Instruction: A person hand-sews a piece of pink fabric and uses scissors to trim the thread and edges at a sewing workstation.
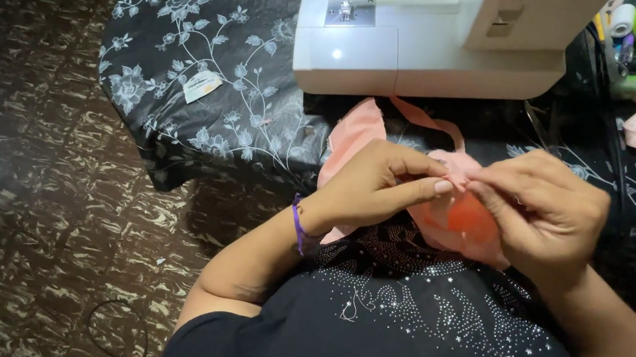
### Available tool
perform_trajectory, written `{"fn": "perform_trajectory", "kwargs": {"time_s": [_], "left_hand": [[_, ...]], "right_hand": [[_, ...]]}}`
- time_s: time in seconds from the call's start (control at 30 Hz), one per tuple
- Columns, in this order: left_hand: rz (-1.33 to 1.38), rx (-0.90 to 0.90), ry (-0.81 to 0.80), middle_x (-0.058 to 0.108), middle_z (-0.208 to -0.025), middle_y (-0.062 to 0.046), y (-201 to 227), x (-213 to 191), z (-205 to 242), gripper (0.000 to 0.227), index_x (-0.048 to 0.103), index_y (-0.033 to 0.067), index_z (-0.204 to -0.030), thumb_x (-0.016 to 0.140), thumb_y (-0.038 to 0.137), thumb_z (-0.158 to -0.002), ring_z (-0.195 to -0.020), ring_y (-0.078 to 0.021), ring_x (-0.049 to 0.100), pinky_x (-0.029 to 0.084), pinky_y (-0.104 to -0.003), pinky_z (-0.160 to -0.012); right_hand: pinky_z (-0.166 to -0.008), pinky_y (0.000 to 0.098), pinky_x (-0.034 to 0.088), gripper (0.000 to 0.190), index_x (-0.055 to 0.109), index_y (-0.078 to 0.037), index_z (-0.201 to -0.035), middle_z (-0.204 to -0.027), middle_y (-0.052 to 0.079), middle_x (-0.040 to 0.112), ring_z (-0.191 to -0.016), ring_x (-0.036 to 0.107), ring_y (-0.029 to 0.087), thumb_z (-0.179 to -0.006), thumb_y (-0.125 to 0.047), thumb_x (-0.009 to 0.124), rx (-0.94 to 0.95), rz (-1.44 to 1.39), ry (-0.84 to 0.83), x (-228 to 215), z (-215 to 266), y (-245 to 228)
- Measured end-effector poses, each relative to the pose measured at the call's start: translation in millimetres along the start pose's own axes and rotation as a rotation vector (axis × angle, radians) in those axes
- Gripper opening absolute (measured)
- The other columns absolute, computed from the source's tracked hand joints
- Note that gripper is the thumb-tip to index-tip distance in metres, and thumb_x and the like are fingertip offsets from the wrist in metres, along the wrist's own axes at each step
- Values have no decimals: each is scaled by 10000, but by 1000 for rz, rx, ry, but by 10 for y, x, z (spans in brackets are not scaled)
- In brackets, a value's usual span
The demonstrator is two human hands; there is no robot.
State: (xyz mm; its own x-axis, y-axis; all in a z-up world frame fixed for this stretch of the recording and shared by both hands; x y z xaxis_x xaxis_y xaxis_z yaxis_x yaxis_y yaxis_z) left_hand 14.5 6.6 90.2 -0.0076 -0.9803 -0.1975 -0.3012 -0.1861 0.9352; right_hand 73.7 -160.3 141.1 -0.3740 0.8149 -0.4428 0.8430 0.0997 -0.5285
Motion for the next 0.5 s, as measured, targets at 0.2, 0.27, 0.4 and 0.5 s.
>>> {"fn": "perform_trajectory", "kwargs": {"time_s": [0.2, 0.27, 0.4, 0.5], "left_hand": [[-8, -26, 33, 832, -1053, -30, -15, -73, -5, 253, 809, 92, -1162, 679, 284, -1061, -950, -90, 745, 588, -219, -847], [11, -25, 36, 831, -1051, -30, 10, -77, 5, 248, 808, 83, -1153, 681, 275, -1062, -957, -87, 746, 595, -220, -868], [3, -27, 39, 839, -1074, -42, 59, -114, 19, 229, 813, 89, -1141, 676, 255, -1063, -987, -92, 767, 611, -216, -905], [20, -53, 42, 829, -1164, -60, 12, -138, 20, 253, 802, 92, -1162, 667, 283, -1066, -1108, -124, 764, 597, -247, -1012]], "right_hand": [[-857, 372, 516, 98, 754, 109, -1025, -990, 230, 724, -890, 664, 291, -1121, 130, 758, 191, 66, 116, -243, 126, 257], [-922, 391, 506, 112, 753, 117, -1060, -1010, 226, 719, -920, 655, 295, -1167, 136, 779, 194, 94, 187, -405, 247, 482], [-918, 403, 526, 159, 733, 79, -1158, -1063, 202, 721, -953, 670, 293, -1201, -74, 724, 371, 214, 282, -1133, 668, 1683], [-813, 391, 570, 425, 704, 11, -1252, -1111, 170, 733, -958, 709, 282, -1181, -397, 608, 641, 354, 318, -1771, 1036, 2791]]}}
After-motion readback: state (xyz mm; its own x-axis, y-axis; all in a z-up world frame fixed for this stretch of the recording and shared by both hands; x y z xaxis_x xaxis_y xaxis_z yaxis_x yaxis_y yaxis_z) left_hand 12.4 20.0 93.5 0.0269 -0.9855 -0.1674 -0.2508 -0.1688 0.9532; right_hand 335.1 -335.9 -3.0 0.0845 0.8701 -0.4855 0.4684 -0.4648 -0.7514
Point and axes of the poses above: each hand's wrist, its own z-axis away from the middle knuckle, its own x-axis out of the palm, y = z × x, the point moved 7 cm from there along -z, towards the middle knuckle
